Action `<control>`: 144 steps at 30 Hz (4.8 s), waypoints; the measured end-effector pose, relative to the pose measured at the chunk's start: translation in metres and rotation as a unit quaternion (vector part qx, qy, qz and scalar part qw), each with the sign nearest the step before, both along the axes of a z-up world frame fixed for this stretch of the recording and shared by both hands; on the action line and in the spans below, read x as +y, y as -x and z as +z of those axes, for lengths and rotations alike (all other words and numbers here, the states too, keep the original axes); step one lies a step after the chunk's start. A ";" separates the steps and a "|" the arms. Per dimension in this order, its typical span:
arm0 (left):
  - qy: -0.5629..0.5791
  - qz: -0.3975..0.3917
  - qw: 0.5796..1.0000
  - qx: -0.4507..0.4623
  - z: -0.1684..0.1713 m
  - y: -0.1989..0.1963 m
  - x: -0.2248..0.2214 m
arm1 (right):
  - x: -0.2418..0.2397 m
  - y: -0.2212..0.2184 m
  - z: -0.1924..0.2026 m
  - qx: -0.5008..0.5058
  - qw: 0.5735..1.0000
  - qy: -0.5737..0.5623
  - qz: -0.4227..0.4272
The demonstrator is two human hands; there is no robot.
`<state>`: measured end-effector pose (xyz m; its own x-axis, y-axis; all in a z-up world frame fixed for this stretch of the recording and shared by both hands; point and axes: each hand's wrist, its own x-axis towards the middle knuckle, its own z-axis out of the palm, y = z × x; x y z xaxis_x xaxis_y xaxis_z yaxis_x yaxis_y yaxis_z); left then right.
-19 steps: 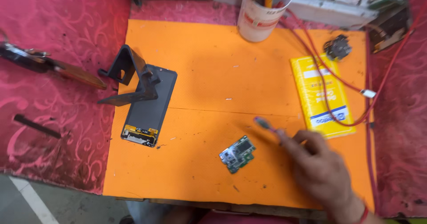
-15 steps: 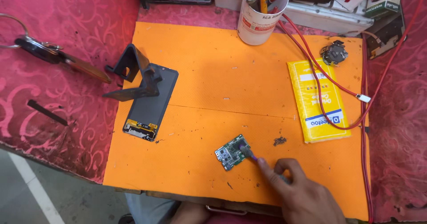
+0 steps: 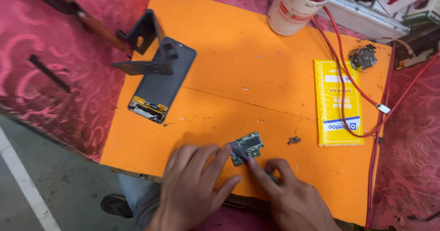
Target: The person uses a toothbrush to clean a small circuit board on a workbench, applying the bristles to various parts of the board multiple times.
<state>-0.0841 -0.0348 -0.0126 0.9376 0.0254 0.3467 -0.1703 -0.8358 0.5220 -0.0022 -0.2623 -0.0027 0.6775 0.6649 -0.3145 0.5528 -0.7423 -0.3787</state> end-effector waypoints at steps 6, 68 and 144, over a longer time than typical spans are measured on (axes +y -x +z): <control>0.014 0.002 0.998 0.057 0.012 -0.028 0.004 | -0.002 0.003 0.005 -0.028 0.998 -0.007 -0.053; -0.007 0.001 0.999 0.048 0.015 -0.027 0.000 | -0.001 0.015 0.038 -0.040 0.998 0.005 -0.043; 0.052 0.025 0.998 0.033 -0.001 -0.031 0.003 | 0.025 -0.013 0.021 -0.113 0.993 0.037 -0.023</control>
<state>-0.0534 -0.0316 -0.0135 0.9549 0.1060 0.2774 -0.0916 -0.7833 0.6148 0.0112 -0.2372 0.0182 0.7650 0.6132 -0.1969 0.5831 -0.7893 -0.1925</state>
